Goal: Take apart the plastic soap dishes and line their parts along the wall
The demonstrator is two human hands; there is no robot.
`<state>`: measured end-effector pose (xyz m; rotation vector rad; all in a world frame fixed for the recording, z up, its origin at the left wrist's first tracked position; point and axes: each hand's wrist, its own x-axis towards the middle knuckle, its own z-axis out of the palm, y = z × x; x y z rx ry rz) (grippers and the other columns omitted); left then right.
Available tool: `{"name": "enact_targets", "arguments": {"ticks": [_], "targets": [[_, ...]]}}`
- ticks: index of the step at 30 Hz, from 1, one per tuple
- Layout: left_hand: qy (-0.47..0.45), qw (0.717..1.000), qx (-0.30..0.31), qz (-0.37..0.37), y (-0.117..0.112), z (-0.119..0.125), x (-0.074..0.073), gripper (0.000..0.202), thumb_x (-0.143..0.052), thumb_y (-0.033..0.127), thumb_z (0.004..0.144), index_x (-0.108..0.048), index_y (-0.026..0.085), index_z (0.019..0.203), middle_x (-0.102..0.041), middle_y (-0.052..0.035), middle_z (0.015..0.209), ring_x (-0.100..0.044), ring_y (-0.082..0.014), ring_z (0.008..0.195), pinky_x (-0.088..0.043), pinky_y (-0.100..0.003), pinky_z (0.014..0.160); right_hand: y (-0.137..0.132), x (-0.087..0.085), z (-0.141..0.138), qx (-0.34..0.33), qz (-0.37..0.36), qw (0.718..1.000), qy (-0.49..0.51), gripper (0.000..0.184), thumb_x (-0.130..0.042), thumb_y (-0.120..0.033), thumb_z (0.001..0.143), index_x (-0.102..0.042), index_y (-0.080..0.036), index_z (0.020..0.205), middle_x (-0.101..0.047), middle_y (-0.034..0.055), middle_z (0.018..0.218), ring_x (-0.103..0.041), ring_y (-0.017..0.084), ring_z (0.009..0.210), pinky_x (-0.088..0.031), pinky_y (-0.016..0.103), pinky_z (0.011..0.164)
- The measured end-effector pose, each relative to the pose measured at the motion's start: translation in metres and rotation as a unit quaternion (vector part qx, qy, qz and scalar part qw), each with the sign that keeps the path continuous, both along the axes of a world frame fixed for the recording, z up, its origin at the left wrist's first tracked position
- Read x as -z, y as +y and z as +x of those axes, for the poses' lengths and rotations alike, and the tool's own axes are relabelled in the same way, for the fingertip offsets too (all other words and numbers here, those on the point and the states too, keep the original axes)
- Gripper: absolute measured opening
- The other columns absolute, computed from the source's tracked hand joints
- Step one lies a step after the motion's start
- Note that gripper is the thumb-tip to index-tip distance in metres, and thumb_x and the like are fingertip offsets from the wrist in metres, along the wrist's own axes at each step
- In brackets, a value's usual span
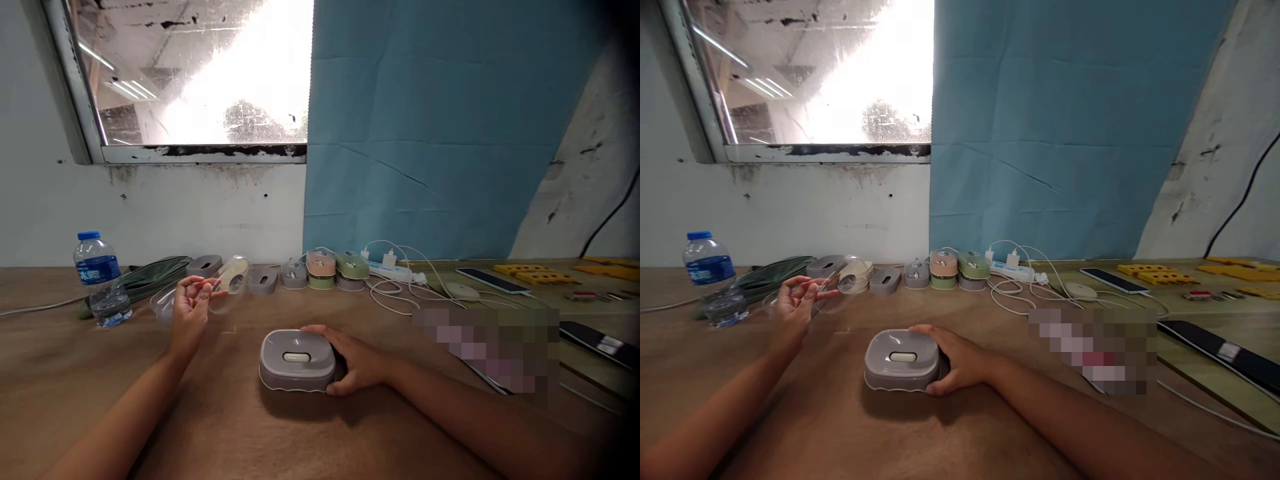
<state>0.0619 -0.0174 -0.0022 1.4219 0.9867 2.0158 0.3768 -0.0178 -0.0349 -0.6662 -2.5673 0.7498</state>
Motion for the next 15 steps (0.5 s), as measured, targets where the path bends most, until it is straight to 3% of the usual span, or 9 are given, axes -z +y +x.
{"name": "enact_targets", "arguments": {"ticks": [4,8,11,15], "targets": [[-0.159,0.962,0.179,-0.128,-0.005,0.024,0.007,0.037,-0.069,0.03,0.067,-0.042,0.02,0.09,-0.064,0.0016,0.085,-0.065,-0.0112,0.06,-0.051,-0.021,0.06,0.004,0.005,-0.001,0.012,0.063,0.993,0.104,0.071,-0.05,-0.051,0.079,-0.018,-0.023,0.137,-0.019,0.0099,0.142,-0.019,0.026,0.13,-0.02,0.044,0.105],[-0.154,0.911,0.315,-0.218,-0.014,0.043,0.013,0.035,-0.07,0.026,0.068,-0.043,0.019,0.09,-0.064,0.0002,0.082,-0.065,-0.0132,0.061,-0.051,-0.021,0.057,0.0,0.004,-0.006,0.039,0.173,0.972,0.157,0.064,-0.055,-0.041,0.079,-0.025,-0.028,0.133,-0.01,0.0071,0.144,-0.012,0.028,0.132,-0.019,0.047,0.104],[-0.144,0.889,0.362,-0.239,-0.018,0.05,0.016,0.031,-0.067,0.026,0.071,-0.044,0.019,0.09,-0.063,-0.0007,0.085,-0.066,-0.0159,0.068,-0.052,-0.026,0.062,-0.005,0.003,-0.009,0.008,0.217,0.965,0.145,0.063,-0.059,-0.03,0.076,-0.029,-0.028,0.131,-0.008,0.0071,0.144,-0.015,0.029,0.131,-0.026,0.045,0.102],[-0.139,0.893,0.364,-0.227,-0.016,0.05,0.021,0.026,-0.066,0.026,0.073,-0.047,0.017,0.089,-0.065,-0.0048,0.088,-0.063,-0.0135,0.078,-0.049,-0.024,0.072,-0.005,0.002,-0.01,0.019,0.211,0.966,0.146,0.054,-0.057,-0.024,0.075,-0.037,-0.026,0.125,-0.016,0.0092,0.14,-0.027,0.026,0.126,-0.032,0.042,0.099]]}}
